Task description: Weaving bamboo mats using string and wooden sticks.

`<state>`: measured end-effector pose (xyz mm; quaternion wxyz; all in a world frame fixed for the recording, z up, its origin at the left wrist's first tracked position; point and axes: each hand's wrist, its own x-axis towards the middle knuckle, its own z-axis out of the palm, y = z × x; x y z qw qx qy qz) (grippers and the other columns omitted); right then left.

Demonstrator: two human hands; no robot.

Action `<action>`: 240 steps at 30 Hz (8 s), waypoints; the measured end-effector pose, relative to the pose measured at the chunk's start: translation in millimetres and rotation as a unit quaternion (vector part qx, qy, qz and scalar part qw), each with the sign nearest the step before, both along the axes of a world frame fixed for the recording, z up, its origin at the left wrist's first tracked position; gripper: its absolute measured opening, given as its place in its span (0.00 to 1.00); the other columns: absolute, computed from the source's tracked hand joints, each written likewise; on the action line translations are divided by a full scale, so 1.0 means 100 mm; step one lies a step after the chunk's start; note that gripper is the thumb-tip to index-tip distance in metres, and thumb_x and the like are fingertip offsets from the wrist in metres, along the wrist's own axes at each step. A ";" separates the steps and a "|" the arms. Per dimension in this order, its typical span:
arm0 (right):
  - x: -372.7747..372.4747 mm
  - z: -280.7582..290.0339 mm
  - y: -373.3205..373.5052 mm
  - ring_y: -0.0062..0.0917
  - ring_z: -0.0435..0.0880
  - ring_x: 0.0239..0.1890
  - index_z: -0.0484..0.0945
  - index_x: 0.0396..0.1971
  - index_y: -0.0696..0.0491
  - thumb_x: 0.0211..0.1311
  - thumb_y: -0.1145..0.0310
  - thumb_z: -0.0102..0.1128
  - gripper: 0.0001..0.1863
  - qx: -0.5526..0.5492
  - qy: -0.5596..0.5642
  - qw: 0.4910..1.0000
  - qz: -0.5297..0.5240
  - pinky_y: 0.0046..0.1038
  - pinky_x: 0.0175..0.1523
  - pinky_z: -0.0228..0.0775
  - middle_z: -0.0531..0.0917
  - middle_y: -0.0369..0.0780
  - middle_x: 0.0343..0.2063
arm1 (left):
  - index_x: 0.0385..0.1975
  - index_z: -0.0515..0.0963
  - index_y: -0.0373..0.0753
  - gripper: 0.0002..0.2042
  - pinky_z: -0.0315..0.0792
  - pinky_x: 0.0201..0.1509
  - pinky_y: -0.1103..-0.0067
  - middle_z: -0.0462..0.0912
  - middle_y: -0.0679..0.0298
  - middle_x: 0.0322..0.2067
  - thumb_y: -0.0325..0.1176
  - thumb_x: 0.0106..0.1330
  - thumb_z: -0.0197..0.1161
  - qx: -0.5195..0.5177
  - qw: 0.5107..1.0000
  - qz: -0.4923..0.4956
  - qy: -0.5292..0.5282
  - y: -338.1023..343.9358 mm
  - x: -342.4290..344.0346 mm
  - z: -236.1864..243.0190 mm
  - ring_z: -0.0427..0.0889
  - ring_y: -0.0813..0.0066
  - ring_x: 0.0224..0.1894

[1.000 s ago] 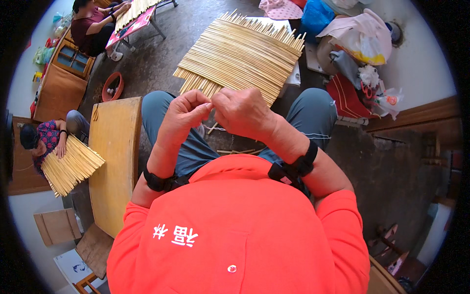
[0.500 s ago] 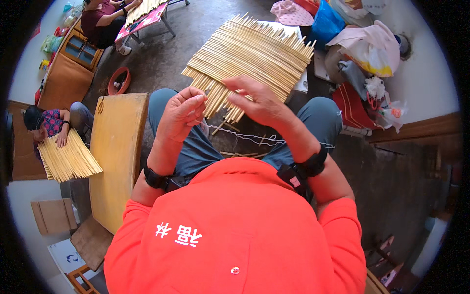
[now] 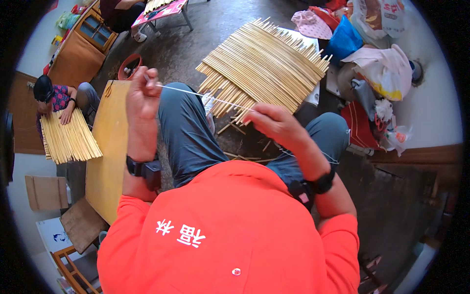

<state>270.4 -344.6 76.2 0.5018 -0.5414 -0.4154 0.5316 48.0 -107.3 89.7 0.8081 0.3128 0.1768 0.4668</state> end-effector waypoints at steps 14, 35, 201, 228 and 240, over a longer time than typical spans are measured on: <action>1.73 0.43 -1.99 0.08 0.59 0.17 0.76 0.21 0.55 0.56 0.70 0.56 0.07 -0.020 -0.197 0.949 -0.245 0.14 0.22 0.46 0.67 0.26 0.15 | 0.30 0.69 0.34 0.09 0.58 0.18 0.87 0.65 0.68 0.16 0.34 0.65 0.54 -0.071 0.962 0.234 0.124 1.48 -1.66 -0.53 0.61 0.82 0.16; 2.55 0.58 -2.71 0.07 0.59 0.16 0.76 0.23 0.50 0.55 0.66 0.60 0.06 -0.181 -0.188 0.896 -0.360 0.13 0.20 0.47 0.68 0.25 0.15 | 0.25 0.70 0.34 0.09 0.62 0.18 0.86 0.72 0.63 0.21 0.33 0.64 0.54 -0.088 0.912 0.282 0.283 2.46 -3.00 -1.28 0.66 0.79 0.17; 2.35 -0.50 -0.77 0.10 0.65 0.18 0.69 0.45 0.58 0.62 0.74 0.53 0.12 0.052 0.012 0.831 -0.553 0.11 0.19 0.55 0.75 0.35 0.28 | 0.35 0.77 0.51 0.11 0.63 0.56 0.65 0.72 0.64 0.42 0.35 0.49 0.66 0.410 0.566 0.071 0.712 1.66 1.74 -2.87 0.66 0.62 0.53; 2.29 -0.39 -0.71 0.13 0.67 0.20 0.72 0.45 0.60 0.58 0.76 0.57 0.14 0.094 0.039 0.828 -0.551 0.14 0.20 0.56 0.76 0.37 0.28 | 0.46 0.73 0.36 0.19 0.68 0.49 0.64 0.72 0.45 0.46 0.30 0.53 0.58 0.145 0.653 0.237 0.705 1.64 0.89 -2.67 0.73 0.54 0.48; 2.24 -0.44 -0.80 0.14 0.70 0.20 0.75 0.41 0.59 0.57 0.75 0.58 0.11 0.112 0.055 0.823 -0.554 0.13 0.21 0.59 0.77 0.37 0.27 | 0.64 0.51 0.39 0.46 0.42 0.68 0.61 0.46 0.50 0.66 0.61 0.50 0.59 0.709 0.355 -0.285 0.538 -0.70 1.65 -2.30 0.42 0.55 0.69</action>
